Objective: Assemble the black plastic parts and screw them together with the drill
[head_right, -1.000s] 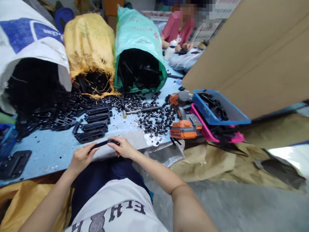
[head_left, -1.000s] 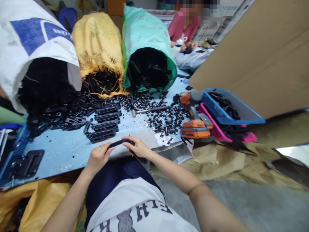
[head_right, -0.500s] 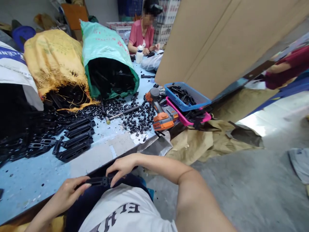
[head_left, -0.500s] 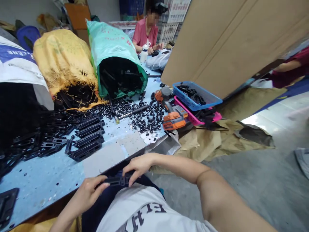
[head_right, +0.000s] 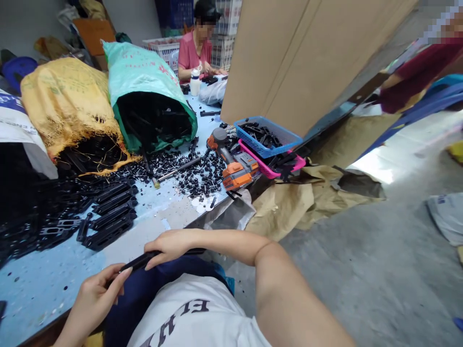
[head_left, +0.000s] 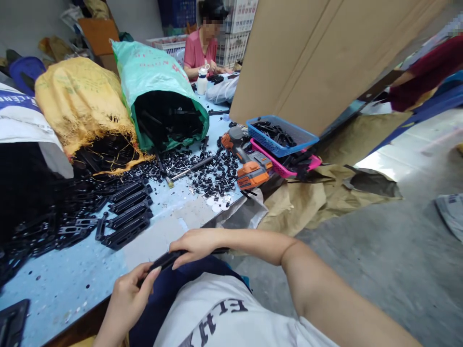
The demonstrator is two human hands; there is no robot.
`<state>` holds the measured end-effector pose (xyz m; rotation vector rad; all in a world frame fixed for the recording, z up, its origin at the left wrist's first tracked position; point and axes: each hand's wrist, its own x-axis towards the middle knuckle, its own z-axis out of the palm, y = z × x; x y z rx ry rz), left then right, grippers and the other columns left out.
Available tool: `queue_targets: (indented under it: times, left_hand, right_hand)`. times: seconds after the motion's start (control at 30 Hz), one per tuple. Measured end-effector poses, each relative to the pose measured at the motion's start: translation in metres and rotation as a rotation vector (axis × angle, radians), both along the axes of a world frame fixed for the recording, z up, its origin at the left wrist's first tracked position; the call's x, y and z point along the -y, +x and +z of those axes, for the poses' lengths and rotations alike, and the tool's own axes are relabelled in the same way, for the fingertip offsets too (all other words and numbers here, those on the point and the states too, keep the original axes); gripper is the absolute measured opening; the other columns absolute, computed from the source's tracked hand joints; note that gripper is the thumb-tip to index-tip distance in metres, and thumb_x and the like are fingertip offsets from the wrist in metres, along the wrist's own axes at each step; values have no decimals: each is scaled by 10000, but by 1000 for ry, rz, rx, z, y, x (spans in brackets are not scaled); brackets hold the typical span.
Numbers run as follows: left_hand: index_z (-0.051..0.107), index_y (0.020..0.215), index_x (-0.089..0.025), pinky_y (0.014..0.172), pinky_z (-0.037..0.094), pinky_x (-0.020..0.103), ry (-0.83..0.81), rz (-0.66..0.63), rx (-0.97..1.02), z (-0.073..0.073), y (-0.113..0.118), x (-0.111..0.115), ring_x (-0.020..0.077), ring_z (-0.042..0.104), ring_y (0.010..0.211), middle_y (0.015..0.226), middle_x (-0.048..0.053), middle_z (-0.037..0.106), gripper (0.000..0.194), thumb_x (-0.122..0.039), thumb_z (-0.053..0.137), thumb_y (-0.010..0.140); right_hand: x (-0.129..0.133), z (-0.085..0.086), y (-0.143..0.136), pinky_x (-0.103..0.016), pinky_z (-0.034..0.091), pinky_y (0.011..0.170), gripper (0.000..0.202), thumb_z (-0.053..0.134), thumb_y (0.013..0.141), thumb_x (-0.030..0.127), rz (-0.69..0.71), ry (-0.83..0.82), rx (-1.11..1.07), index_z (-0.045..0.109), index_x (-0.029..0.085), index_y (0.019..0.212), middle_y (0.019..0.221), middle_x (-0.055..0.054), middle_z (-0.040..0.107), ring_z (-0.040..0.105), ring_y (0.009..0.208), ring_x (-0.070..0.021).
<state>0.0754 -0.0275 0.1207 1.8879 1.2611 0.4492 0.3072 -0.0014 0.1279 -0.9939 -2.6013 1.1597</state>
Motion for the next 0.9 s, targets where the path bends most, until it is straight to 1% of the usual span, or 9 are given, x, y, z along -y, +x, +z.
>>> queue_targets:
  times: [0.17,0.23,0.37,0.47,0.53,0.6,0.7,0.8,0.9]
  left_hand:
    - [637,714,-206,431,469,219,-151,-248,75,-4,-17,5,135,559,414,492,-8,594,311,-461,501,830]
    - [641,731,-212,439,475,219,-64,-220,78,-8,-13,6,137,567,425,504,-10,602,280,-447,521,824]
    - [650,835,-218,444,481,211,213,60,59,-21,13,2,132,578,428,551,-23,625,251,-448,556,805]
    - [625,997,-192,510,522,226,261,116,85,-30,29,-8,143,633,523,701,14,677,321,-448,524,830]
    - [517,1204,-166,547,542,248,270,88,128,-35,31,-16,173,675,709,942,87,681,464,-451,508,838]
    - [410,1309,-154,545,544,259,290,90,132,-38,26,-23,204,663,871,1110,141,622,561,-454,496,842]
    - [482,1236,-151,555,544,275,299,149,66,-44,8,-30,210,654,873,1075,138,624,496,-463,476,851]
    - [553,1135,-145,660,556,316,317,205,37,-53,-8,-30,196,651,834,1006,118,642,428,-459,459,859]
    - [549,1145,-151,713,547,316,337,252,6,-61,-18,-33,187,639,867,1030,108,635,393,-418,442,877]
  right_hand:
    - [4,-4,14,-153,385,629,223,559,854,386,195,-342,-225,586,170,901,732,37,605,551,653,-74]
    - [6,-8,18,-165,374,614,233,551,860,393,94,-250,-184,591,173,927,726,28,608,546,641,-81]
    - [16,-16,11,-211,331,582,334,469,885,487,-246,76,28,588,188,975,707,-11,618,541,633,-123]
    - [18,-7,20,-220,327,577,338,445,894,491,-399,160,90,586,193,971,758,-27,638,551,645,-134]
    - [11,13,52,-218,336,595,269,467,900,423,-634,247,113,593,197,978,836,-32,649,560,680,-131]
    - [-1,41,109,-225,341,624,272,435,922,384,-1081,405,169,594,180,1008,885,-50,650,567,710,-130]
    - [-17,85,214,-281,333,684,449,401,912,458,-1577,715,362,583,82,1075,987,-156,639,586,898,-199]
    - [-32,104,279,-340,336,702,681,368,847,576,-1697,711,465,560,-9,1138,1056,-263,601,565,1028,-247]
    - [-48,89,265,-370,375,730,737,383,812,627,-1553,1014,283,557,-5,1147,980,-266,622,598,962,-230]
